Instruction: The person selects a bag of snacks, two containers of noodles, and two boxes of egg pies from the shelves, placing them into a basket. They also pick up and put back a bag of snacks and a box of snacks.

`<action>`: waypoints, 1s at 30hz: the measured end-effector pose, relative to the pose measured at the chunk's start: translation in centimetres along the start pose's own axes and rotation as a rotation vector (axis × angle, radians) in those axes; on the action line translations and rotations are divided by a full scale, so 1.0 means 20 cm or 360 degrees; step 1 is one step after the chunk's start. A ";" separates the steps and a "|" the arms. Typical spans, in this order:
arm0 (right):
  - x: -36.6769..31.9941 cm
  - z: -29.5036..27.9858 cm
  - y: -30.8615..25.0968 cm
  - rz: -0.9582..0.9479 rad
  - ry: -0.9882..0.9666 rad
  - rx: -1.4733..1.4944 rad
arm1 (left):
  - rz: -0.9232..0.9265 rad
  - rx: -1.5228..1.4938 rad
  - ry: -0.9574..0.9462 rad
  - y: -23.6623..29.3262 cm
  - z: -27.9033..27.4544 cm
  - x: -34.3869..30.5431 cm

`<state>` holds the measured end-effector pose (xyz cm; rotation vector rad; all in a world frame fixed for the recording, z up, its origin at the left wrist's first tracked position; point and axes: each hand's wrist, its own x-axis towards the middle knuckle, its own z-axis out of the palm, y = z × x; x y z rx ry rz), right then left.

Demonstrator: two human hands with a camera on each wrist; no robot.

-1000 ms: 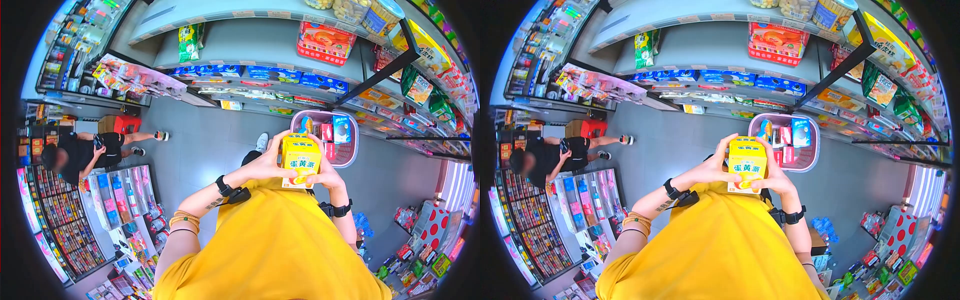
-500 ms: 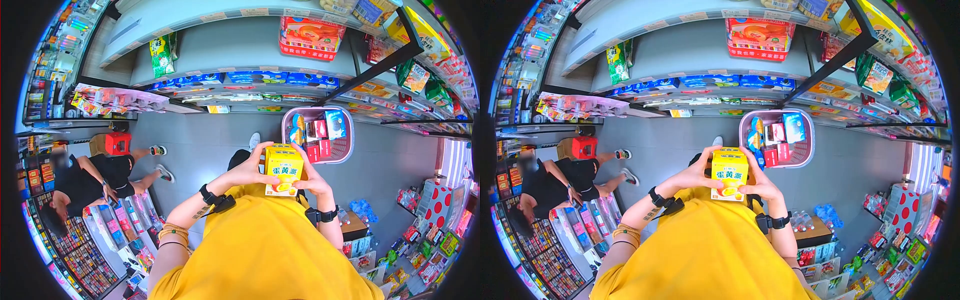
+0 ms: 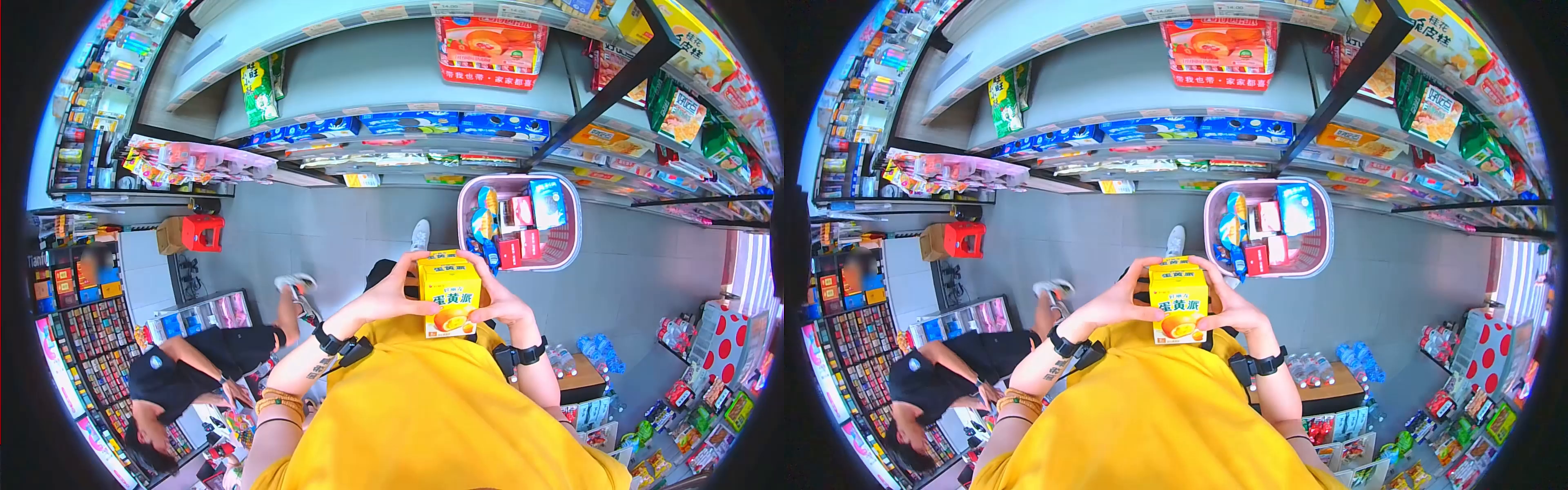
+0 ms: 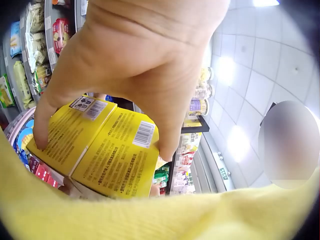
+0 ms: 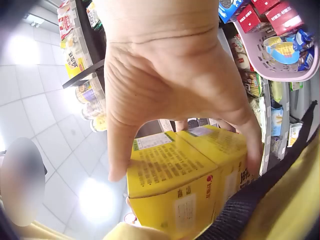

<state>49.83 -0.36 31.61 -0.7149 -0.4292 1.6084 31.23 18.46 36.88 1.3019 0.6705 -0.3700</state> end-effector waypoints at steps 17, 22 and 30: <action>0.04 -0.01 0.03 0.0121 -0.0233 -0.0704 | 0.0267 0.0505 -0.0014 -0.01 -0.07 -0.04; 0.07 0.06 0.00 0.0151 -0.0251 -0.0812 | 0.0217 0.0951 -0.0243 0.13 -0.11 -0.09; 0.11 0.15 -0.04 0.0128 -0.0271 -0.1053 | 0.0250 0.0946 -0.0182 0.16 -0.10 -0.10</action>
